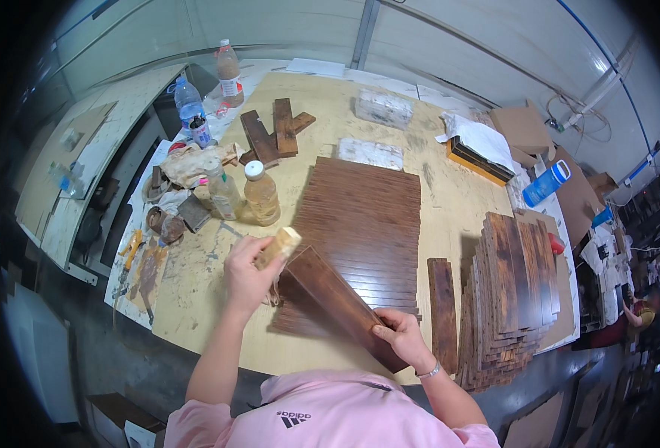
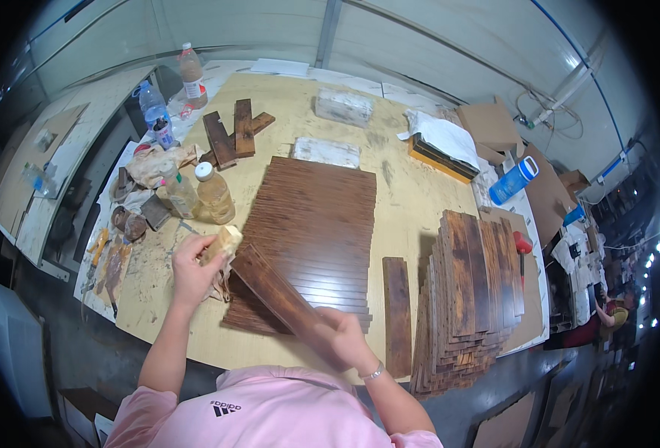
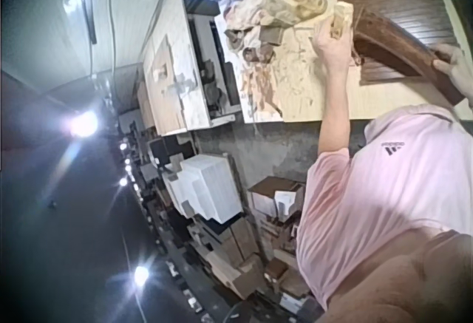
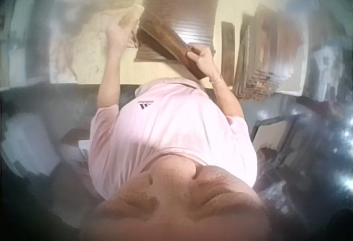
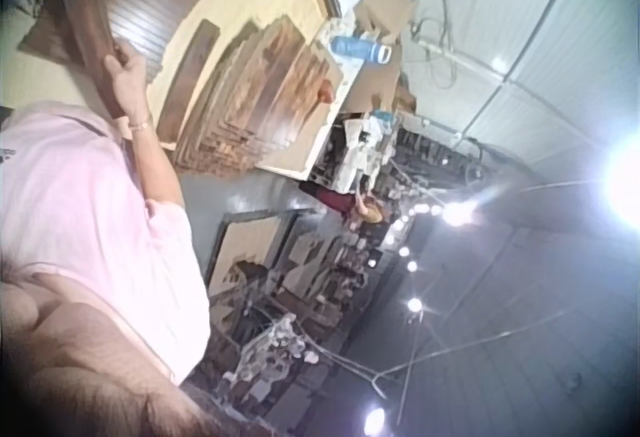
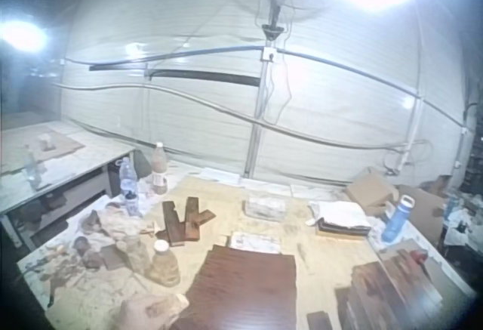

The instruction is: The person applies a liquid from a bottle to a cloth and uses it to wipe and polish individual wooden planks, placing them on a stack when finished.

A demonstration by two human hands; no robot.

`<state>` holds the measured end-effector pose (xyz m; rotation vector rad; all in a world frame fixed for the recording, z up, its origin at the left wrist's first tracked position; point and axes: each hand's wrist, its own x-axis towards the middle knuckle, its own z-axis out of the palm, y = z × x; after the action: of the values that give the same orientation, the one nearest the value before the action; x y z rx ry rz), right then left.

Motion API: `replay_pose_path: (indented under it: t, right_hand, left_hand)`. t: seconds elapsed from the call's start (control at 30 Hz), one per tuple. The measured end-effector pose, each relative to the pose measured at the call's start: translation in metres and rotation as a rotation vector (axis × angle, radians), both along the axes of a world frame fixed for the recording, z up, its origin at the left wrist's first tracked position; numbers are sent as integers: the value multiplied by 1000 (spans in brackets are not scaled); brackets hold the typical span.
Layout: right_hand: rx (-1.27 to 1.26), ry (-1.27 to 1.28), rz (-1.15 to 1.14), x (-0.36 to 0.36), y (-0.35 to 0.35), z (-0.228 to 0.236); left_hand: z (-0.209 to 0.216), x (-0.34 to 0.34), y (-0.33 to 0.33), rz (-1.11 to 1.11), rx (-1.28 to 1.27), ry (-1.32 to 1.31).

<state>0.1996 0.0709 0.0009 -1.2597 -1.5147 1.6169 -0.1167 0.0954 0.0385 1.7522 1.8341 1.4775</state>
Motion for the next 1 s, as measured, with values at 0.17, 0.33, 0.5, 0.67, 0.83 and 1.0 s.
replay_pose_path:
  t: [0.17,0.33,0.5,0.67,0.83,1.0]
  right_hand:
    - [66,-120,62,-2,2,22]
    - [1,-7,15,3,-1,14]
    - [-342,381,-140,4,2,2]
    - [-783,771,-120,-22,16,26]
    - [-933,575,-507,-60,22,38]
    - [-776,813,-94,-51,19,2]
  left_hand:
    - [8,-4,-4,-114,81,53]
    - [-15,-21,-1,-109,-203,-614]
    - [-23,-17,-13,-294,-256,-1269]
    - [-15,24,-19,-376,-326,-1119]
    - [27,96,-41,-661,65,-133]
    - [31,123,-57,-784,188,22]
